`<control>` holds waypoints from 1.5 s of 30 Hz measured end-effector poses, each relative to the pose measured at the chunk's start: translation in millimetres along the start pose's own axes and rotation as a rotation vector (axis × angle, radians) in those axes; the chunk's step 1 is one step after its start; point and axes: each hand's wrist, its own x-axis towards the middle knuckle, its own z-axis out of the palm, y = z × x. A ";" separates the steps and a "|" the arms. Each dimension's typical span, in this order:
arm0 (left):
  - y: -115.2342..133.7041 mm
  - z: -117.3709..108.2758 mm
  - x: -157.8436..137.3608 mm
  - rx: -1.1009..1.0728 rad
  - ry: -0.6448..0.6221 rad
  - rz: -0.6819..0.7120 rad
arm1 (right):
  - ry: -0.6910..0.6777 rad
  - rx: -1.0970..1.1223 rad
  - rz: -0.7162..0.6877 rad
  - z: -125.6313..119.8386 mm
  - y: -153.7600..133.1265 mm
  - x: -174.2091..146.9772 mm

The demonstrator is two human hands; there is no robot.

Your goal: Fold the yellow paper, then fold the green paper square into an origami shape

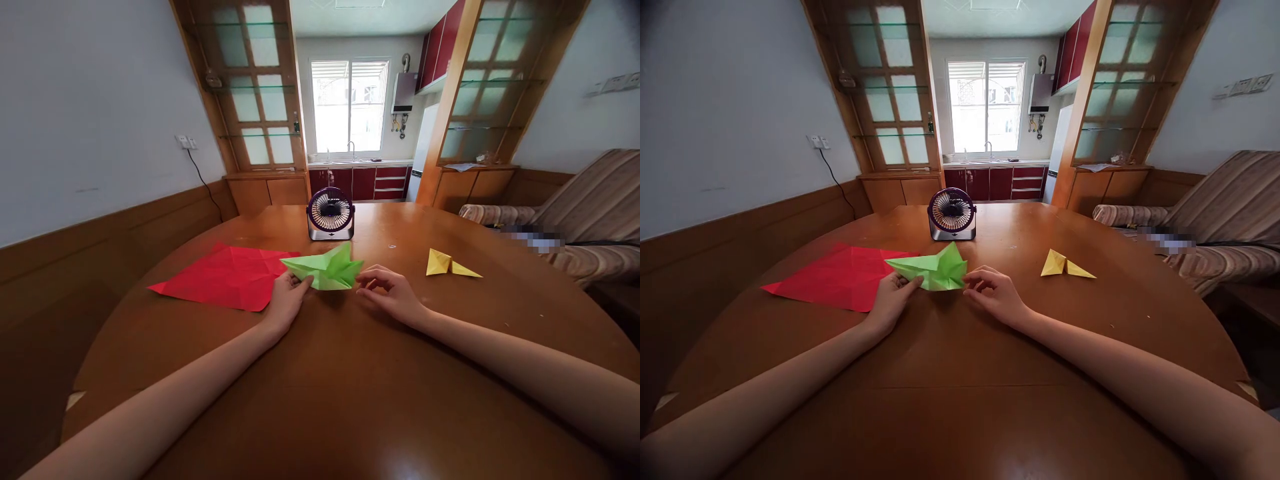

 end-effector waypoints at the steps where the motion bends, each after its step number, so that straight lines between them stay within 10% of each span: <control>1: 0.2 0.4 -0.3 -0.029 -0.011 -0.001 | 0.026 -0.019 0.011 -0.2 0.4 0.2; 25: 3.3 11.2 -13.0 -0.270 -0.110 -0.161 | -0.194 -0.184 -0.131 3.9 -9.5 -5.4; 37: -0.2 4.0 -4.8 -0.261 -0.068 -0.237 | -0.043 0.114 0.141 -3.0 7.8 3.8; 45: 7.9 5.5 -6.6 -0.105 -0.070 0.027 | -0.012 0.290 0.283 -0.1 8.8 7.6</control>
